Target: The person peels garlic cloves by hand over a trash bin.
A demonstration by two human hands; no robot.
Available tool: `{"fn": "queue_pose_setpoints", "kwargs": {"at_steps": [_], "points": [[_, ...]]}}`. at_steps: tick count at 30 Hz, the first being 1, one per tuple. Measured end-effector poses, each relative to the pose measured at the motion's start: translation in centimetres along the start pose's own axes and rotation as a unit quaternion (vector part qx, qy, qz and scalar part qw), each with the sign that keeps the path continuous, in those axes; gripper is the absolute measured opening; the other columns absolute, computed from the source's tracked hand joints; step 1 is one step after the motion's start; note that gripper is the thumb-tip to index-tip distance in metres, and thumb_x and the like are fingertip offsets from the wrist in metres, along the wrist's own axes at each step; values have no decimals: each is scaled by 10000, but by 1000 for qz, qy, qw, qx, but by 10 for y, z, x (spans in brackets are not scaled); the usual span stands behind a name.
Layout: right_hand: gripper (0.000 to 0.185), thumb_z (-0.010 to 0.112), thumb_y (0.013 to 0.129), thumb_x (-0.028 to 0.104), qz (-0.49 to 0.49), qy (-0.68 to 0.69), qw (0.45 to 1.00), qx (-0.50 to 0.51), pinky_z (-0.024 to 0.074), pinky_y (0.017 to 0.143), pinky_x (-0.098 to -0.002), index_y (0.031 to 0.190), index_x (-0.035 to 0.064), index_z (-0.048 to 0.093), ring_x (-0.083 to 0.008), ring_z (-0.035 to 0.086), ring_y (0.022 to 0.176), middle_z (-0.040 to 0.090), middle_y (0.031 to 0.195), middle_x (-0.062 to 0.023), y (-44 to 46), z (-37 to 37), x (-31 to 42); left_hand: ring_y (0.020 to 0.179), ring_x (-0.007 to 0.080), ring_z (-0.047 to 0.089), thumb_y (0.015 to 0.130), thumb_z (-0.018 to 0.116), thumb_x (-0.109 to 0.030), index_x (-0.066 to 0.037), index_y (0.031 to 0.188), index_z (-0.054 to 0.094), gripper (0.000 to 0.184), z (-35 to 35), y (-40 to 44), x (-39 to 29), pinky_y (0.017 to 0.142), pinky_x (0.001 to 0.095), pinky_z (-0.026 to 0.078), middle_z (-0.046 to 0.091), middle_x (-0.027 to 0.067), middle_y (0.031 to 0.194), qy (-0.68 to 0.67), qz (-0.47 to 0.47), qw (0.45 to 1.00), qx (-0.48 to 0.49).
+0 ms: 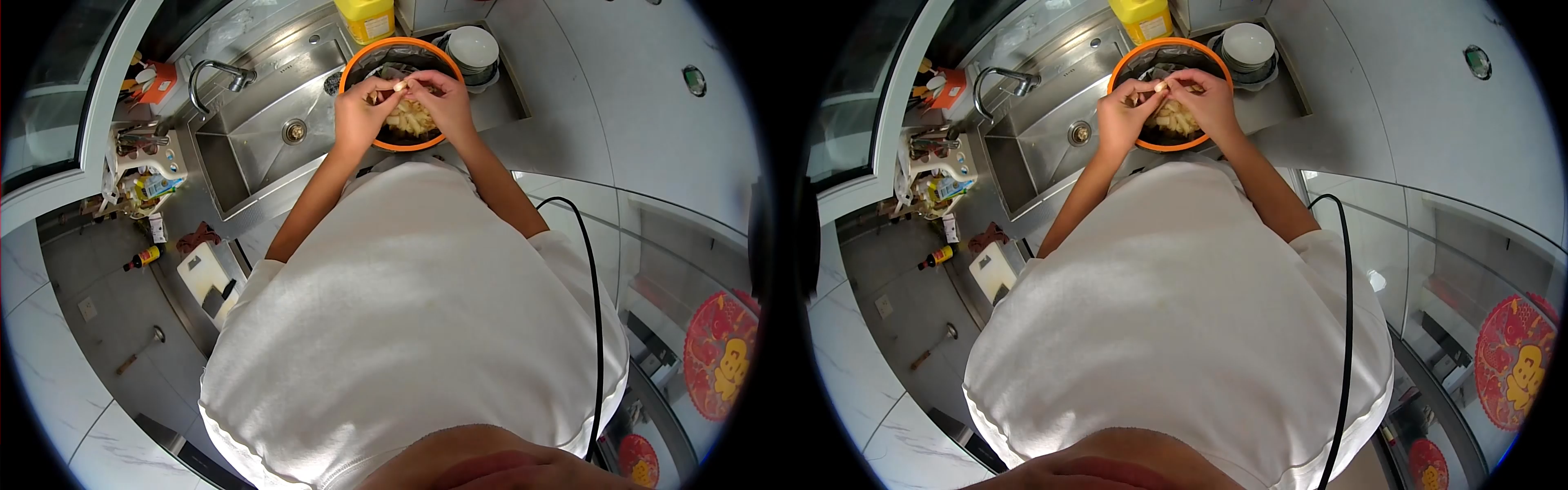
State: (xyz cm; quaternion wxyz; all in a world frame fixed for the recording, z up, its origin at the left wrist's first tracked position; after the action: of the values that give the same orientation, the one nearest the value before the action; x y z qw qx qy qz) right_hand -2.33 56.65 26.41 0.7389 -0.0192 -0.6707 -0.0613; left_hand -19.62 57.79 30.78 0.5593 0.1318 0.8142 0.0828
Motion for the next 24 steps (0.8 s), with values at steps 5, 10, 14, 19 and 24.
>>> {"fn": "queue_pose_setpoints", "kwargs": {"at_steps": [5, 10, 14, 19, 24], "points": [[133, 760, 920, 96, -31, -51, 998, 13, 558, 792, -250, 1030, 23, 745, -94, 695, 876, 747, 960, -22, 3, -3, 4, 687, 35, 577, 859, 851, -97, -22, 997, 793, 167, -1, 4, 2, 641, 213, 488, 732, 4, 785, -3, 13, 999, 42], [150, 768, 911, 100, -44, -80, 996, 14, 561, 785, -255, 1042, 35, 738, -93, 691, 893, 738, 976, -15, 9, -3, -5, 825, 57, 674, 894, 809, -51, -4, 1057, 775, 172, 6, 5, 5, 762, 226, 550, 777, 26, 925, -65, -16, 995, 76], [144, 778, 909, 108, -30, -42, 999, 12, 558, 756, -245, 1036, 49, 746, -90, 686, 888, 734, 972, -8, 8, 0, 3, 894, 95, 722, 912, 788, -57, 9, 1074, 757, 177, 7, 11, 20, 806, 249, 570, 790, 66, 988, -158, -38, 985, 62], [137, 789, 907, 117, -65, -93, 993, 25, 555, 734, -239, 1027, 62, 751, -85, 686, 882, 731, 972, -4, 8, 2, 17, 869, 119, 748, 910, 789, -87, -8, 1058, 762, 170, -4, 13, 6, 783, 264, 578, 797, 75, 975, -92, -35, 992, 73], [134, 796, 886, 117, -49, -121, 991, 40, 556, 703, -244, 993, 60, 738, -87, 686, 825, 729, 931, -3, 10, 1, 17, 820, 73, 708, 901, 796, -81, -41, 1070, 780, 175, -9, 18, -3, 743, 241, 560, 792, 54, 944, 1, 1, 992, 126]]}}
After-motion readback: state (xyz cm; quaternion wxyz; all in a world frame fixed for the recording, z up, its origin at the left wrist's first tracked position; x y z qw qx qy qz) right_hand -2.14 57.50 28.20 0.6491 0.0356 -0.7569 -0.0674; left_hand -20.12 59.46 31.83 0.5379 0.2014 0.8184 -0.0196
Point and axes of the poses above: each hand's wrist, its own y-axis towards the middle knuckle, its own z-axis out of the palm, x = y × z, the point moved 6 cm from there along y, towards the middle knuckle
